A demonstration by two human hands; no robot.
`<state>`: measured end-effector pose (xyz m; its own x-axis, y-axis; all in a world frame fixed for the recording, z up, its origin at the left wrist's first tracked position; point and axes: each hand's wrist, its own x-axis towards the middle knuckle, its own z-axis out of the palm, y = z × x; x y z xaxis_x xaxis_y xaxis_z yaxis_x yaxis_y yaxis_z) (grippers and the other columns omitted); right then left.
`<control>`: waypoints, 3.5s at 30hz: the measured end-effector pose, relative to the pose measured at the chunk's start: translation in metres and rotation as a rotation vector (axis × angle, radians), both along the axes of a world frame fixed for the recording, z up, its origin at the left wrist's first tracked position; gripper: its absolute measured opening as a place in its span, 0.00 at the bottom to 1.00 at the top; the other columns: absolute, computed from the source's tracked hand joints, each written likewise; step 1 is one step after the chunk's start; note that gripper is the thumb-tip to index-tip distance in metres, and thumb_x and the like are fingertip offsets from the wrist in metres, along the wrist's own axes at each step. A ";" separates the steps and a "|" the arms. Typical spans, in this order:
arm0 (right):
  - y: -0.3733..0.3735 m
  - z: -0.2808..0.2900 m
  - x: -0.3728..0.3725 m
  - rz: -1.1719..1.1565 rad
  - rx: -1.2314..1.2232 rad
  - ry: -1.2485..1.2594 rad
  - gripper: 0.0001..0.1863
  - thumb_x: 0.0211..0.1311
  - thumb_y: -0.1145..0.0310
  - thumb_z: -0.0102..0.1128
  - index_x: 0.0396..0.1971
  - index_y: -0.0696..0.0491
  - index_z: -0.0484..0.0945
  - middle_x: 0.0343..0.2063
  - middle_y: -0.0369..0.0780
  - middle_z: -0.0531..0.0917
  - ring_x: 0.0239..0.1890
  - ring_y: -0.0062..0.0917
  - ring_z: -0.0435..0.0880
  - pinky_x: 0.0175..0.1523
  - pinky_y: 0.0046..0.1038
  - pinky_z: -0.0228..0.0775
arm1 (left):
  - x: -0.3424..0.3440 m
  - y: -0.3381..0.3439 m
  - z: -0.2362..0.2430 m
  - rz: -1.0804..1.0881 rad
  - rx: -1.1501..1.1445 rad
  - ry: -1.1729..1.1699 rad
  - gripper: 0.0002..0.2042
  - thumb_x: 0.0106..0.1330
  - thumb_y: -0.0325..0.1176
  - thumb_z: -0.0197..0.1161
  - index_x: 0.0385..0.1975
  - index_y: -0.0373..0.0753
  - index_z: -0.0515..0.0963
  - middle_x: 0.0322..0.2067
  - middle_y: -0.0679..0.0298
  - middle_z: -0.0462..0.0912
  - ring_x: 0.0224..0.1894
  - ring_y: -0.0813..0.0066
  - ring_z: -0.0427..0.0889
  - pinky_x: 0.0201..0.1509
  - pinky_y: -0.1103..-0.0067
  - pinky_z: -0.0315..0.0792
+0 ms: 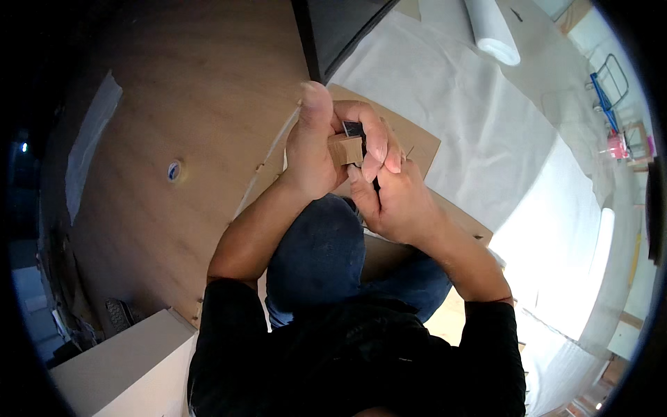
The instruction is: The person installs laminate floor planks by measuring and marking small pieces, using a utility knife and hammer to fit them into place, and using a table saw to cut custom pieces to size.
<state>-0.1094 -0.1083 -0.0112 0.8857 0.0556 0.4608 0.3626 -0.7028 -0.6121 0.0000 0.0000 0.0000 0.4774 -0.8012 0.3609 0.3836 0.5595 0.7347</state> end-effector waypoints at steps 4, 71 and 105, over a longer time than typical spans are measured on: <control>0.005 0.002 -0.003 -0.059 0.002 0.054 0.12 0.62 0.71 0.58 0.43 0.61 0.73 0.30 0.56 0.79 0.29 0.52 0.82 0.33 0.47 0.76 | -0.001 -0.003 -0.005 0.087 0.030 -0.153 0.44 0.70 0.72 0.26 0.21 0.33 0.75 0.16 0.57 0.75 0.26 0.64 0.79 0.40 0.70 0.76; -0.123 -0.399 0.167 -0.461 0.288 1.091 0.18 0.71 0.60 0.56 0.50 0.58 0.76 0.26 0.40 0.81 0.25 0.22 0.79 0.31 0.28 0.72 | 0.278 0.010 -0.410 0.917 1.274 -0.053 0.14 0.68 0.36 0.67 0.46 0.34 0.78 0.37 0.63 0.85 0.40 0.76 0.83 0.45 0.77 0.77; -0.147 -0.412 0.159 -0.351 0.480 1.056 0.15 0.69 0.58 0.61 0.38 0.58 0.78 0.19 0.43 0.79 0.21 0.27 0.78 0.30 0.32 0.71 | 0.325 -0.038 -0.425 0.890 1.554 -1.286 0.04 0.61 0.30 0.69 0.34 0.41 0.83 0.28 0.62 0.82 0.31 0.66 0.85 0.34 0.70 0.82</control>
